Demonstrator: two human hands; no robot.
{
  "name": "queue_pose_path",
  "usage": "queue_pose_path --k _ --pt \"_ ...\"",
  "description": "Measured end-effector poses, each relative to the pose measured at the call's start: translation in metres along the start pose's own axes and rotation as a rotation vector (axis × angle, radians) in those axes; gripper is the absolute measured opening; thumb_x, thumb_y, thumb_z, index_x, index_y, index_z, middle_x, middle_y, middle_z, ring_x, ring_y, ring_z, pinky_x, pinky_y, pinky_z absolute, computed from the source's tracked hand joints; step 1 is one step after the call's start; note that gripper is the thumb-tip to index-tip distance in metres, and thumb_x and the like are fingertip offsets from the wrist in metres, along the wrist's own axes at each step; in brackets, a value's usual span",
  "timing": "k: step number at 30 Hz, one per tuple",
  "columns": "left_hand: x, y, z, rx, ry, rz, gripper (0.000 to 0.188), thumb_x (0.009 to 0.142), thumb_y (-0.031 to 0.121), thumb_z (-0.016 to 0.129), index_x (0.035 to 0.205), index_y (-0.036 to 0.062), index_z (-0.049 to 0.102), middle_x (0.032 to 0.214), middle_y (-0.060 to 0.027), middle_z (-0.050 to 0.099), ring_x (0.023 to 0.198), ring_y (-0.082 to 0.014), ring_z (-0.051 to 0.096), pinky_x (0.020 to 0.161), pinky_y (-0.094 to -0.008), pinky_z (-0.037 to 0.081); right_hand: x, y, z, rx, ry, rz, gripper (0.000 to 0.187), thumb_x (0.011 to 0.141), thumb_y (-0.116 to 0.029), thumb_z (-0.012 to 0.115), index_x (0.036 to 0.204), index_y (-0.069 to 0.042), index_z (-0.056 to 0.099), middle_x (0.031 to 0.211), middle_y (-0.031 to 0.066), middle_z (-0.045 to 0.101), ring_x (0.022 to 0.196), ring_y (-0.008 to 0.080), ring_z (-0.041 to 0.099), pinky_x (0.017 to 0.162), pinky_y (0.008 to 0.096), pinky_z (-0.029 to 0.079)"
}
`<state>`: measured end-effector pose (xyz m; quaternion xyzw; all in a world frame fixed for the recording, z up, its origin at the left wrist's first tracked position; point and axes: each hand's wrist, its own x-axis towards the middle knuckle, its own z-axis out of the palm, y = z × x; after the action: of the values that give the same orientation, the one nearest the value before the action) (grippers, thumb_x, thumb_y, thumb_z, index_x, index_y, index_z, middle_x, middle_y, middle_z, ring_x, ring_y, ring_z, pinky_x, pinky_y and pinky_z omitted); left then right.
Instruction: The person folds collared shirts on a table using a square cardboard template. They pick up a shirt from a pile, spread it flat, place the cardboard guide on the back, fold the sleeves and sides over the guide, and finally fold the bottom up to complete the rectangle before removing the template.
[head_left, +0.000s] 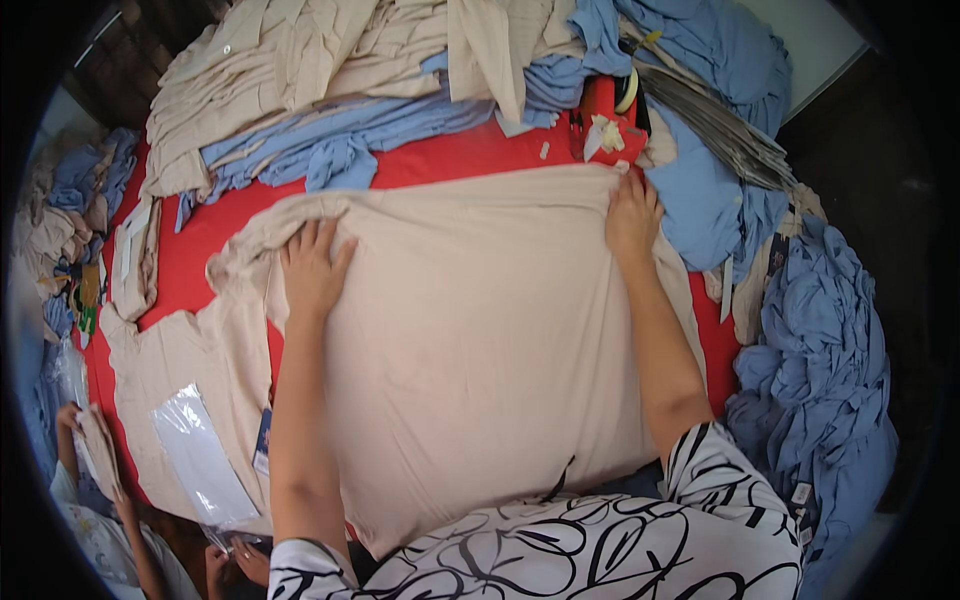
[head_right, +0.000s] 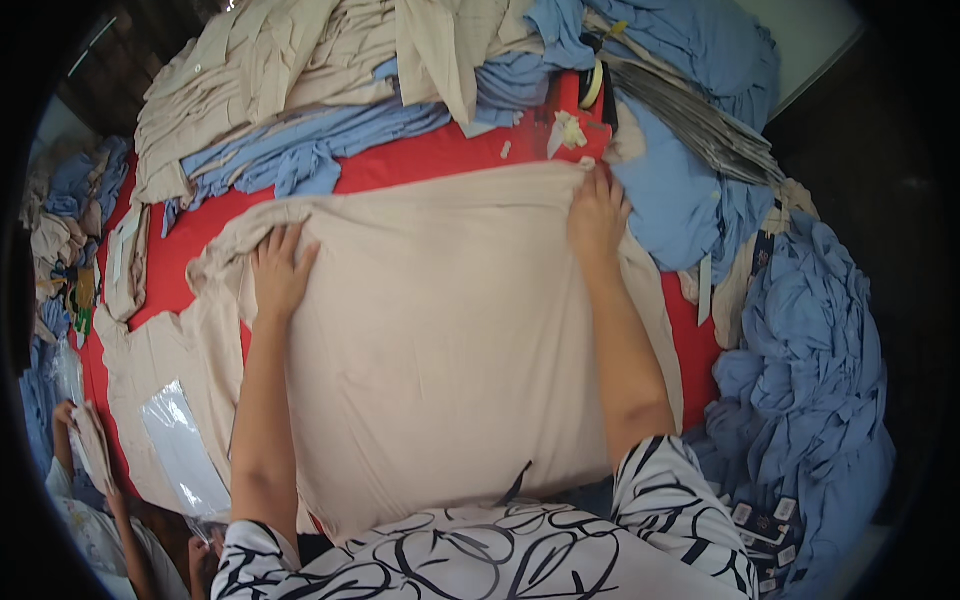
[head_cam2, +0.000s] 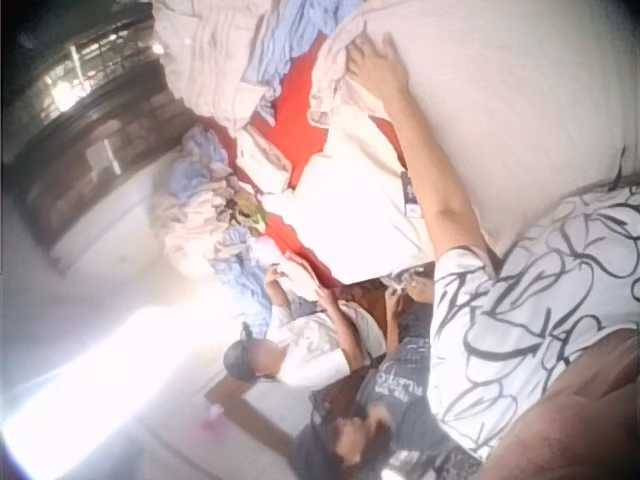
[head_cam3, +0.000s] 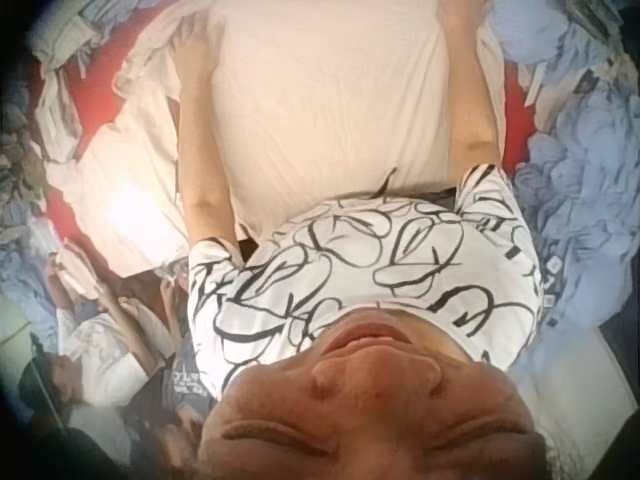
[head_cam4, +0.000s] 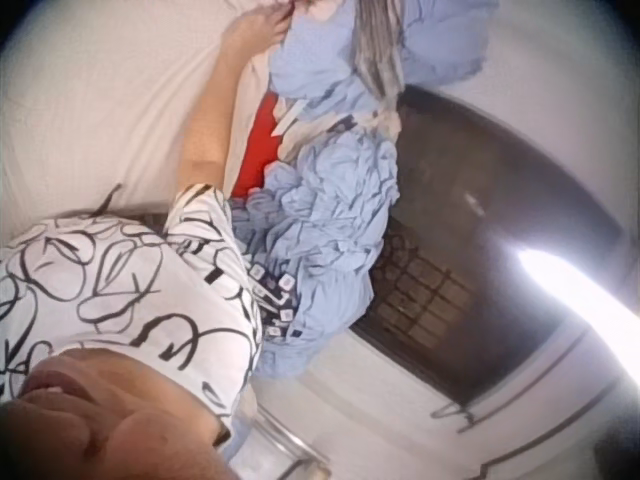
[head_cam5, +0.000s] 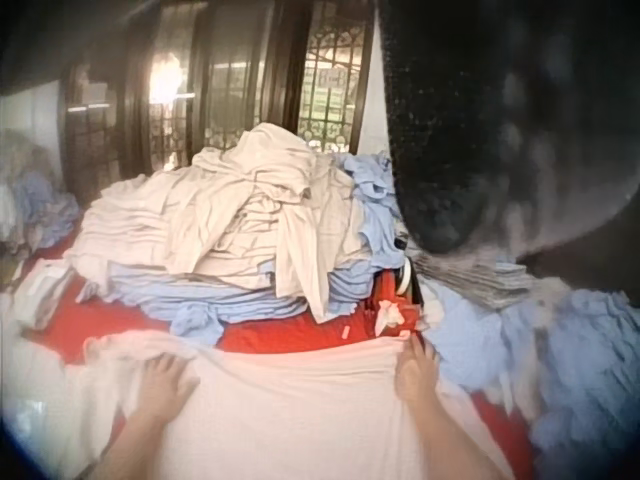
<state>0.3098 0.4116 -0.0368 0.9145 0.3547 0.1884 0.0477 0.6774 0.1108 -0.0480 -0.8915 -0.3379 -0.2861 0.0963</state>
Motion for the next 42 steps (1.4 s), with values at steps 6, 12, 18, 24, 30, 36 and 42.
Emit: queue_pose_path --k 6,12,18,24,30,36,42 --pt "-0.073 0.035 -0.022 0.042 0.013 -0.171 0.055 0.095 0.044 0.056 0.141 0.0147 0.052 0.149 -0.0167 0.043 0.139 -0.0383 0.035 0.116 -0.0533 0.023 -0.072 0.000 -0.070 0.132 -0.068 -0.049 0.039 0.093 -0.019 0.059 0.129 -0.004 0.059 0.142 0.0178 0.049 0.130 0.0342 0.045 0.108 0.0520 0.032" --pt "-0.100 0.033 -0.025 0.060 0.051 -0.233 0.055 0.098 0.037 0.052 0.145 0.0097 0.046 0.154 -0.0173 0.036 0.144 -0.0363 0.029 0.117 -0.0549 0.020 -0.087 0.013 -0.085 0.287 -0.434 0.067 0.046 0.100 -0.027 0.052 0.142 -0.009 0.048 0.145 0.0193 0.046 0.134 0.0354 0.041 0.114 0.0491 0.027" --pt "-0.222 0.080 -0.067 0.043 -0.026 -0.227 0.061 0.094 0.029 0.058 0.146 0.0015 0.040 0.154 -0.0194 0.034 0.144 -0.0372 0.029 0.118 -0.0523 0.020 -0.200 0.044 -0.159 0.113 -0.299 0.093 0.052 0.097 -0.030 0.056 0.145 -0.013 0.046 0.155 0.0151 0.034 0.146 0.0333 0.027 0.117 0.0582 0.016" --pt "-0.282 0.082 -0.080 -0.084 0.002 -0.218 0.063 0.089 0.020 0.063 0.145 0.0018 0.041 0.151 -0.0268 0.033 0.140 -0.0429 0.031 0.117 -0.0515 0.021 -0.187 0.100 -0.160 0.141 -0.287 0.145 0.046 0.093 -0.026 0.060 0.136 -0.011 0.055 0.146 0.0164 0.045 0.138 0.0357 0.038 0.113 0.0566 0.023" --pt "-0.296 0.062 -0.119 -0.084 0.057 -0.657 0.038 0.087 0.014 0.069 0.117 -0.0037 0.053 0.111 -0.0210 0.056 0.103 -0.0350 0.053 0.093 -0.0417 0.042 0.094 0.164 -0.169 0.320 0.304 0.013 0.043 0.101 -0.025 0.048 0.133 0.003 0.053 0.136 0.0253 0.053 0.125 0.0417 0.050 0.106 0.0428 0.038" --pt "-0.273 0.068 -0.131 -0.385 0.042 -0.764 0.022 0.088 0.011 0.066 0.099 -0.0024 0.053 0.089 -0.0114 0.056 0.080 -0.0215 0.052 0.076 -0.0351 0.045 0.199 0.183 -0.113 0.209 -0.563 0.169 0.056 0.099 -0.038 0.045 0.134 0.005 0.054 0.131 0.0272 0.057 0.124 0.0408 0.053 0.105 0.0421 0.040" --pt "-0.294 0.052 -0.107 -1.270 0.129 -0.993 0.044 0.084 0.007 0.065 0.126 -0.0042 0.055 0.118 -0.0152 0.064 0.105 -0.0209 0.061 0.094 -0.0345 0.048 0.230 0.198 -0.082 -0.239 -0.675 -0.274 0.041 0.094 -0.024 0.045 0.115 0.006 0.064 0.113 0.0294 0.065 0.108 0.0434 0.061 0.094 0.0478 0.047"
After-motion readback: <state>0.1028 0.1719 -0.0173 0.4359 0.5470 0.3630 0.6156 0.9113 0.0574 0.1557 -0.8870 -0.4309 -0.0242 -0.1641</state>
